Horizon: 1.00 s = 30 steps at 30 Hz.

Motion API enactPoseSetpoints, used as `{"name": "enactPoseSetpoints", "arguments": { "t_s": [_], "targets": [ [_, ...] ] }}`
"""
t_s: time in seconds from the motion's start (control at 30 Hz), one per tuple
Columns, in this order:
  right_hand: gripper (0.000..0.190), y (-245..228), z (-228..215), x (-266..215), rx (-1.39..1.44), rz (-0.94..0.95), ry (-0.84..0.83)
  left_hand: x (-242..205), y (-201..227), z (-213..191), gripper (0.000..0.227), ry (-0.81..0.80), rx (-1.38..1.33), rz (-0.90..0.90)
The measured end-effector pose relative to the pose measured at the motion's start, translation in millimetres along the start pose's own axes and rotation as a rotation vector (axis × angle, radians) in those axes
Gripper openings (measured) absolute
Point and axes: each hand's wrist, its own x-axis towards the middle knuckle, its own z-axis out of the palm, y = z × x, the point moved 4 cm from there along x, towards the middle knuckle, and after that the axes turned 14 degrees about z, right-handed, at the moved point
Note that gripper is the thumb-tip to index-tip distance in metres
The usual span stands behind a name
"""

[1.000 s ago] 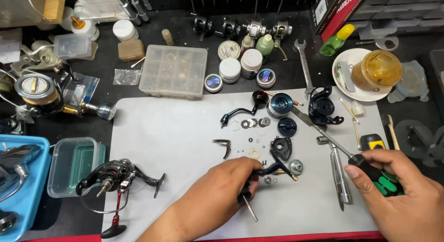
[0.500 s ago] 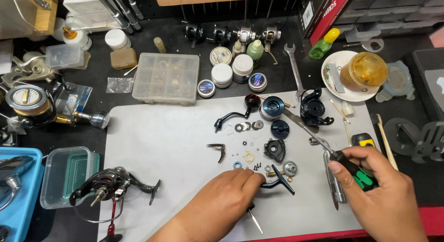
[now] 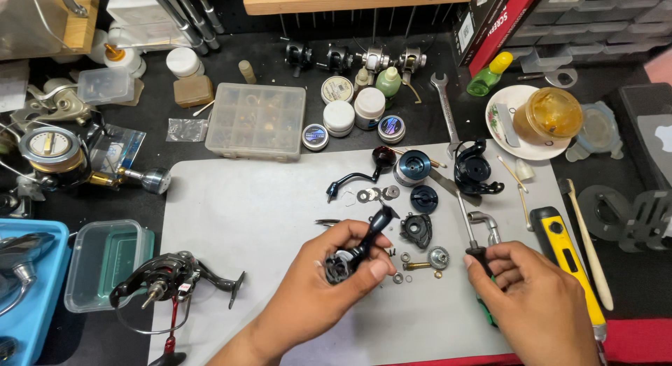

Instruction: The person disassembles a fishing reel using a screwdriver. They remove screws, separate the reel housing, and extract internal components such as gears and washers, placing them on the workbench.

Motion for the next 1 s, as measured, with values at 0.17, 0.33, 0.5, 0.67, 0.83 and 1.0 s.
{"name": "enactPoseSetpoints", "arguments": {
  "t_s": [0.17,0.33,0.5,0.67,0.83,1.0],
  "targets": [
    [0.025,3,11,1,-0.142,-0.041,0.03,7,-14,-2,0.041,0.046,-0.409,-0.016],
    [0.023,16,23,12,-0.148,-0.167,0.179,10,-13,-1,0.056,0.052,-0.598,-0.037],
    [0.026,6,18,15,-0.161,-0.142,0.139,10,-21,-5,0.048,0.063,-0.78,-0.023],
    [0.018,-24,-24,-2,-0.031,-0.234,0.185,12,-10,-1,0.045,0.072,-0.803,0.025],
    [0.01,-77,-71,-40,0.411,-0.697,0.277,29,26,16,0.038,0.046,-0.728,0.005],
    [0.01,-115,-86,-37,0.522,-0.873,0.366,55,36,19,0.045,0.163,-0.635,0.039]
  ]
}}
